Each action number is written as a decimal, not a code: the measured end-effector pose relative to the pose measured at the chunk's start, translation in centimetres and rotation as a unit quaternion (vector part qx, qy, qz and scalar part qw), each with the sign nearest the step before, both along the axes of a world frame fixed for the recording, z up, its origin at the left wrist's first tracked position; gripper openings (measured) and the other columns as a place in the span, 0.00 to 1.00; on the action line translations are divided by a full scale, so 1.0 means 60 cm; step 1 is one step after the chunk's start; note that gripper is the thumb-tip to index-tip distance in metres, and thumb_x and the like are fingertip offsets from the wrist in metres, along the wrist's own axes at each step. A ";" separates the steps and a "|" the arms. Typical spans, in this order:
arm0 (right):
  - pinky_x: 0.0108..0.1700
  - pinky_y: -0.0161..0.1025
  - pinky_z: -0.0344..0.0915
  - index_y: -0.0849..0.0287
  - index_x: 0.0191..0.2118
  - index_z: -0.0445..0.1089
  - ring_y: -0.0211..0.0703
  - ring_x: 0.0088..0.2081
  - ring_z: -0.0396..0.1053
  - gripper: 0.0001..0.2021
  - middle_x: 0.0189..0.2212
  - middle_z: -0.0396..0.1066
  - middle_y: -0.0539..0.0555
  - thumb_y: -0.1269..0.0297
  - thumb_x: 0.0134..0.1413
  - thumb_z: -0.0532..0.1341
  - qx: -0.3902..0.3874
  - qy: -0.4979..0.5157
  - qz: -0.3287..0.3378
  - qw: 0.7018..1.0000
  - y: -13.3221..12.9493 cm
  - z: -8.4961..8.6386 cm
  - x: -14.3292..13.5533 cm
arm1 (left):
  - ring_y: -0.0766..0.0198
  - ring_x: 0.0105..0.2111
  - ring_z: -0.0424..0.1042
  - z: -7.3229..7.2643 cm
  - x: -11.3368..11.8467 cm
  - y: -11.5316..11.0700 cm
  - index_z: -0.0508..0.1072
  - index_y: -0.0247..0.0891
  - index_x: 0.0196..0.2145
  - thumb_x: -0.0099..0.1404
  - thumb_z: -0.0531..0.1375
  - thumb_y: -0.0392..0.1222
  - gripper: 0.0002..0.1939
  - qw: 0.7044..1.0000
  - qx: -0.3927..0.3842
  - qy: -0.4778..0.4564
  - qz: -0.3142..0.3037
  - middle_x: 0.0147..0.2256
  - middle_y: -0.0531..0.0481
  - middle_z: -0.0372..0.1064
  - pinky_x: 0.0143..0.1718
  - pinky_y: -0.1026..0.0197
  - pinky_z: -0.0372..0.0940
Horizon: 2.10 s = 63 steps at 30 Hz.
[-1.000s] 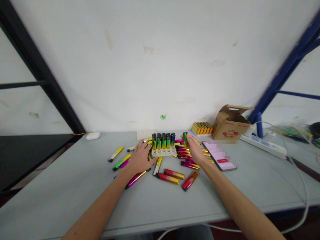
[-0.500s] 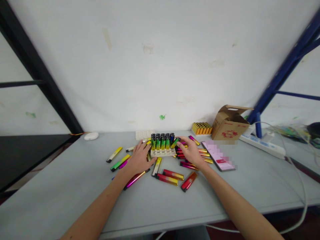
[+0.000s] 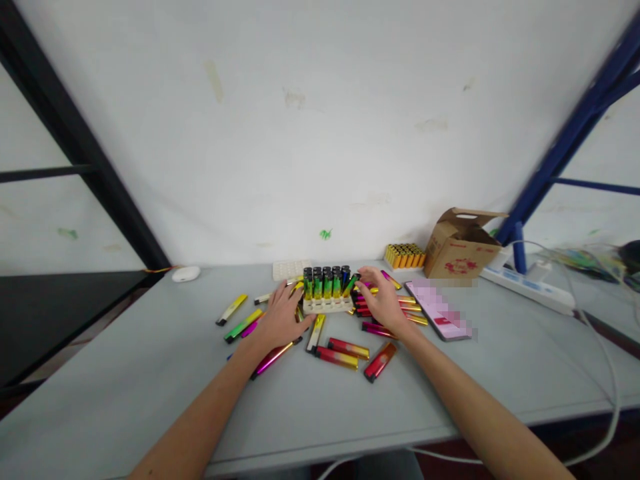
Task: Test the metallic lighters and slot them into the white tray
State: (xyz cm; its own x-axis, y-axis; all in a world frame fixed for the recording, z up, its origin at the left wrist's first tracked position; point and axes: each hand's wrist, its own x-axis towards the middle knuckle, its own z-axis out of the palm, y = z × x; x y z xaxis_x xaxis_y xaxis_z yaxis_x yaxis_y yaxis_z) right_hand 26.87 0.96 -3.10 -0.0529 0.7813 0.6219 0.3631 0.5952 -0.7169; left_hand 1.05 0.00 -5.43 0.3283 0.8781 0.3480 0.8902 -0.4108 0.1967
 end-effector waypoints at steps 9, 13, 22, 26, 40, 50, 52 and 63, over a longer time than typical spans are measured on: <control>0.56 0.51 0.61 0.55 0.48 0.71 0.50 0.52 0.64 0.13 0.51 0.64 0.60 0.67 0.60 0.55 0.074 -0.133 -0.044 0.987 -0.002 0.002 0.003 | 0.39 0.64 0.48 0.000 0.001 0.001 0.61 0.31 0.58 0.61 0.56 0.56 0.34 1.000 0.003 0.013 0.005 0.60 0.33 0.57 0.61 0.38 0.51; 0.59 0.51 0.59 0.53 0.53 0.68 0.49 0.56 0.62 0.17 0.56 0.60 0.59 0.68 0.60 0.54 0.066 -0.164 -0.026 0.984 -0.001 -0.003 0.005 | 0.39 0.64 0.47 0.001 0.001 -0.001 0.61 0.31 0.58 0.61 0.56 0.56 0.34 1.000 0.010 0.006 -0.002 0.60 0.33 0.57 0.62 0.39 0.50; 0.61 0.50 0.56 0.56 0.60 0.57 0.49 0.59 0.58 0.23 0.58 0.60 0.60 0.66 0.59 0.54 0.048 -0.181 -0.018 0.982 0.001 -0.014 0.010 | 0.42 0.62 0.52 0.008 -0.006 0.008 0.63 0.31 0.58 0.61 0.56 0.58 0.35 0.999 -0.013 -0.039 -0.013 0.59 0.33 0.59 0.61 0.40 0.51; 0.58 0.50 0.59 0.60 0.57 0.61 0.51 0.56 0.61 0.21 0.54 0.64 0.62 0.63 0.59 0.55 0.011 -0.231 -0.040 0.972 0.006 -0.014 0.023 | 0.45 0.61 0.56 0.021 -0.015 0.011 0.64 0.29 0.56 0.62 0.54 0.59 0.34 0.997 -0.024 -0.065 -0.018 0.58 0.33 0.61 0.61 0.43 0.53; 0.61 0.52 0.53 0.64 0.57 0.64 0.56 0.61 0.55 0.26 0.55 0.66 0.62 0.52 0.60 0.54 -0.035 -0.382 -0.033 0.923 0.009 -0.017 0.044 | 0.42 0.63 0.53 0.024 -0.041 0.011 0.65 0.30 0.57 0.57 0.56 0.66 0.41 0.999 -0.034 -0.025 -0.017 0.59 0.35 0.61 0.62 0.42 0.51; 0.58 0.48 0.56 0.60 0.52 0.69 0.48 0.54 0.63 0.18 0.49 0.70 0.61 0.60 0.64 0.50 -0.029 -0.368 -0.041 0.928 0.023 -0.015 0.057 | 0.41 0.62 0.53 0.021 -0.048 0.017 0.69 0.34 0.54 0.57 0.56 0.67 0.38 0.999 -0.031 -0.004 -0.008 0.59 0.36 0.61 0.61 0.39 0.52; 0.57 0.49 0.56 0.61 0.51 0.70 0.49 0.53 0.63 0.17 0.48 0.71 0.61 0.62 0.63 0.51 -0.027 -0.368 -0.050 0.928 0.025 -0.019 0.059 | 0.41 0.63 0.52 0.022 -0.047 0.017 0.69 0.34 0.54 0.57 0.56 0.66 0.38 0.999 -0.036 0.001 -0.004 0.59 0.35 0.61 0.61 0.40 0.51; 0.53 0.48 0.60 0.60 0.40 0.75 0.48 0.47 0.67 0.10 0.43 0.73 0.60 0.65 0.58 0.58 -0.007 -0.331 -0.054 0.942 0.037 -0.033 0.063 | 0.38 0.63 0.51 0.034 -0.034 0.006 0.60 0.34 0.60 0.57 0.59 0.57 0.38 0.999 -0.032 -0.002 0.001 0.60 0.36 0.59 0.61 0.35 0.48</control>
State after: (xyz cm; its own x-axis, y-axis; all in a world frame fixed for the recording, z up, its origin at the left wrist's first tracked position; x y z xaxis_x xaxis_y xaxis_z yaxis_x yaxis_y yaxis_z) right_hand 30.62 3.16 -5.11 -0.3461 0.8119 0.4703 0.7913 0.5219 -0.3187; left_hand -0.98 0.34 -3.42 0.3250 0.8992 0.2929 0.8900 -0.3956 0.2268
